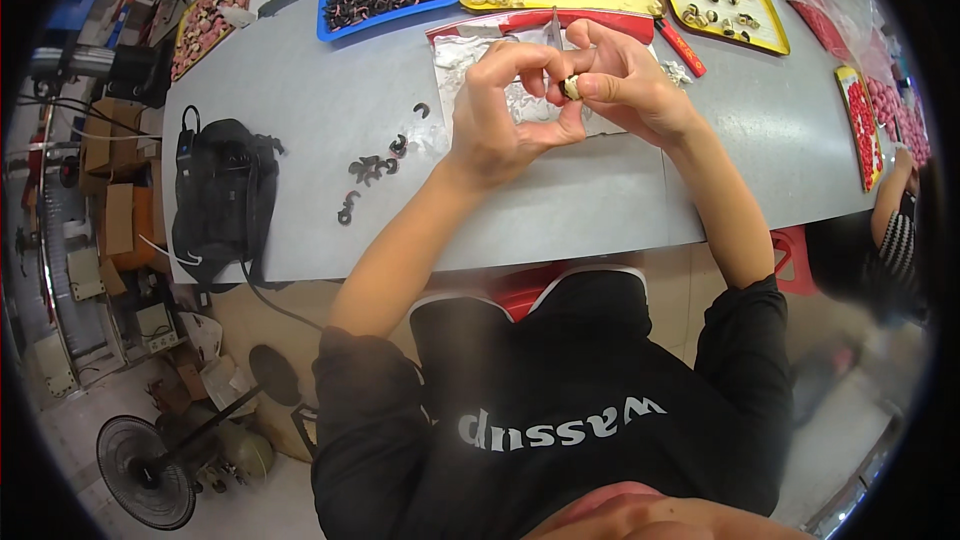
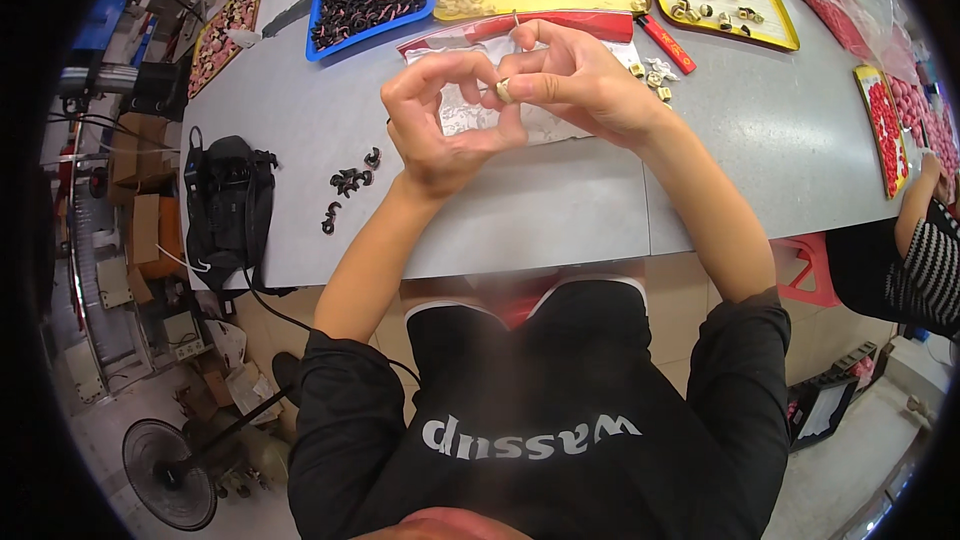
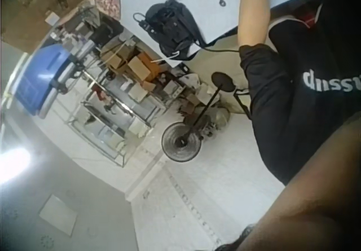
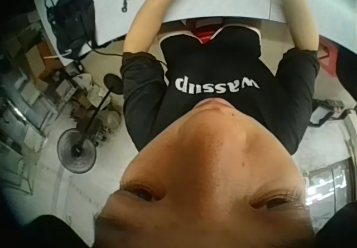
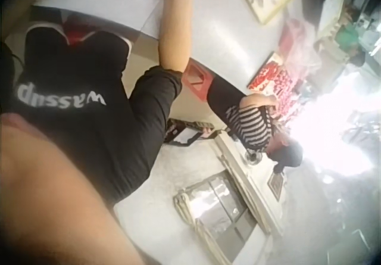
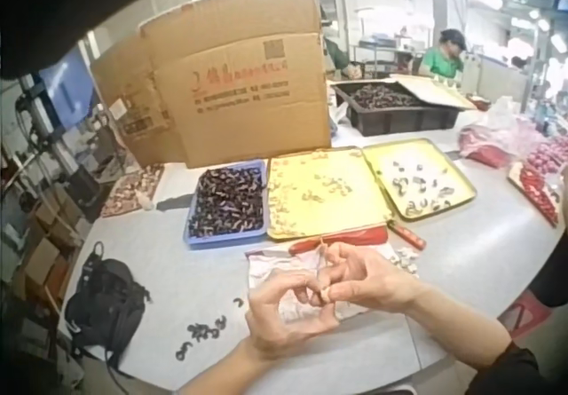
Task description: The person applies glue to small black plastic pieces using a glue bottle, attaches the pieces onto figurine heads by hand, and places the assembled heads onto a tray.
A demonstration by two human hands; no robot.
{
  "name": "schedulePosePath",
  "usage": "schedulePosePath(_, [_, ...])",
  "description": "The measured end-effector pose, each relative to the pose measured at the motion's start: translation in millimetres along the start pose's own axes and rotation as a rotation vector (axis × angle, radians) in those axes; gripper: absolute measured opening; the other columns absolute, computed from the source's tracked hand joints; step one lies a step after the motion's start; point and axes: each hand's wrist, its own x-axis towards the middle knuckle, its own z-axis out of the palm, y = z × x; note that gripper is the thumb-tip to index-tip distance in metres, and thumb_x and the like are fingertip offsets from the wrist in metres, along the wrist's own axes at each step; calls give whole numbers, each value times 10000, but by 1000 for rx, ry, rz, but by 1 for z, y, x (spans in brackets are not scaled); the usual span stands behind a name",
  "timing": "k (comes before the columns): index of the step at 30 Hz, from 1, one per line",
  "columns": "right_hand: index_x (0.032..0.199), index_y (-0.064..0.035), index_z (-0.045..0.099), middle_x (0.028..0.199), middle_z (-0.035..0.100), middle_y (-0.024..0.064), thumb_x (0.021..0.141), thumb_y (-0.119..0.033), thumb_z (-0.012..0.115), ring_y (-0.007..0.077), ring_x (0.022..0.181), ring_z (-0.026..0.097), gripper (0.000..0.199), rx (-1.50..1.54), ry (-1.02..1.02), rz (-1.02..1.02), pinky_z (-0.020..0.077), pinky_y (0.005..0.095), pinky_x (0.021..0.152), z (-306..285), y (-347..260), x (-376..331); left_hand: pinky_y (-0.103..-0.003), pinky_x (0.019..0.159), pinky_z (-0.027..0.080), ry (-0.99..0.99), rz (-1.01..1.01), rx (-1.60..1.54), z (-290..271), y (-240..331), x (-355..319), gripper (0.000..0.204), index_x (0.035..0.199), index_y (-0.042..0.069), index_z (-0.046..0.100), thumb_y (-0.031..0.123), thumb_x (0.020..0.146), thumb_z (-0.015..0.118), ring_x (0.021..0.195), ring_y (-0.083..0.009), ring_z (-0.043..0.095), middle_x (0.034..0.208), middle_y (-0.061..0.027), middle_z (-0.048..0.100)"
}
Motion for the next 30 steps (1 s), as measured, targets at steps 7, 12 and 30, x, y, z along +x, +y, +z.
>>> schedulePosePath(7, [1090,-75,414,957,642,111,842,-110,692,226,1025,620,374,-3,28,21,437,355,943,1,-4,0,-263,652,493,20,34,16,3,-5,-1,689,1179,30,336,-84,631,738,665,-144,585,841,-90,581])
schedulePosePath(12, [1095,-75,419,954,638,110,843,-136,696,224,1032,618,379,-29,14,39,423,352,957,0,-3,0,-271,674,503,7,-1,-7,3,-4,-2,665,1153,30,341,-82,632,739,683,-145,590,852,-97,578])
schedulePosePath(30, [1116,-24,538,1034,618,105,903,-215,622,180,1071,572,298,-171,70,44,411,321,967,5,-3,0,-297,712,467,24,-107,98,3,-3,-1,595,1076,40,384,-36,622,761,751,-172,546,858,-77,565])
